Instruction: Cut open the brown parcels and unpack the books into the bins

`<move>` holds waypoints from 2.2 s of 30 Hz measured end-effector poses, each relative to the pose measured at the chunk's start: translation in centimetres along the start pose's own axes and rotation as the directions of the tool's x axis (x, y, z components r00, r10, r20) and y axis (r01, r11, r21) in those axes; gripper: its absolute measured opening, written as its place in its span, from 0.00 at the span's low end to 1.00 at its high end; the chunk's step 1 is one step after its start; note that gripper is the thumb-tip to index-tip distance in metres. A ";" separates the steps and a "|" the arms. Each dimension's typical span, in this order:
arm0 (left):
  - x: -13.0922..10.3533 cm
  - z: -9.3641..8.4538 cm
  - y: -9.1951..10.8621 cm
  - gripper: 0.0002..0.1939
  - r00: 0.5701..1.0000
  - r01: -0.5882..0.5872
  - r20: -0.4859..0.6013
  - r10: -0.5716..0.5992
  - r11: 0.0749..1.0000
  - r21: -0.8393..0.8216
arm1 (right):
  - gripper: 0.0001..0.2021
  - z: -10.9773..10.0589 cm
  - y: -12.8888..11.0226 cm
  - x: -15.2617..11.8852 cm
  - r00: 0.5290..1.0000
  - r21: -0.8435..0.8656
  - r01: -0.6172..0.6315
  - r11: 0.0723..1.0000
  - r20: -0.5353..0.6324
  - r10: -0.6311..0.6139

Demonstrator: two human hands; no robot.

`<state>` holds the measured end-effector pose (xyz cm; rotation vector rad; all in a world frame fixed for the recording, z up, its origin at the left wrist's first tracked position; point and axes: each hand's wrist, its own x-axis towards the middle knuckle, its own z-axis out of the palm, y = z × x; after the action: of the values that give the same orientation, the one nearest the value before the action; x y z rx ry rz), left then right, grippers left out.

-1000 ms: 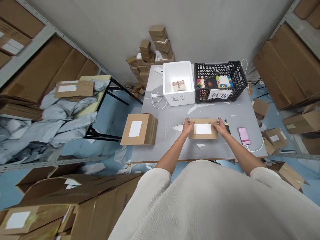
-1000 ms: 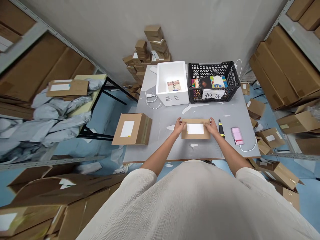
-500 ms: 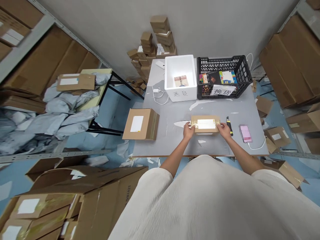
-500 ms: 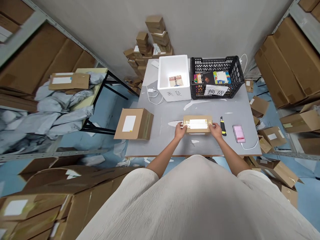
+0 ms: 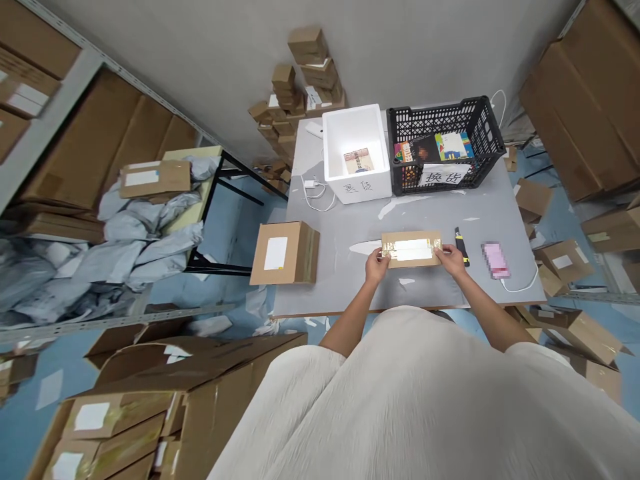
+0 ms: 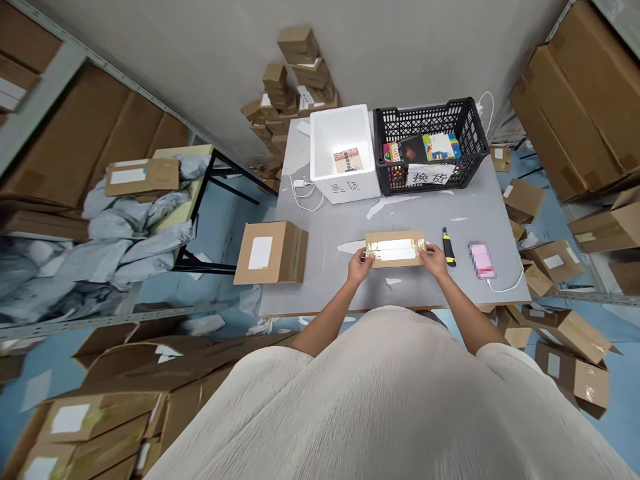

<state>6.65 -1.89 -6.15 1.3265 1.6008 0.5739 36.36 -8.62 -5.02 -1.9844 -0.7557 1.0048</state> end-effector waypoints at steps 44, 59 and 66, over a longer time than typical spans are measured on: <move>-1.4 0.0 1.4 0.31 0.994 0.106 -0.006 -0.106 0.994 -0.013 | 0.30 -1.5 -0.3 0.6 0.993 -0.039 0.058 0.998 0.110 -0.053; -0.3 1.9 -3.0 0.29 1.000 0.018 -0.006 -0.019 0.992 -0.124 | 0.34 -0.8 3.0 1.1 0.993 -0.175 -0.005 0.984 0.114 0.026; 0.8 2.3 -1.9 0.44 0.999 -0.004 0.037 0.012 0.977 -0.215 | 0.51 0.0 2.7 1.8 0.984 -0.097 0.089 0.991 0.160 -0.073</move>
<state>7.71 -2.17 -9.05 1.1761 1.4587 0.7019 37.72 -8.69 -7.96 -1.9611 -0.9849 1.1019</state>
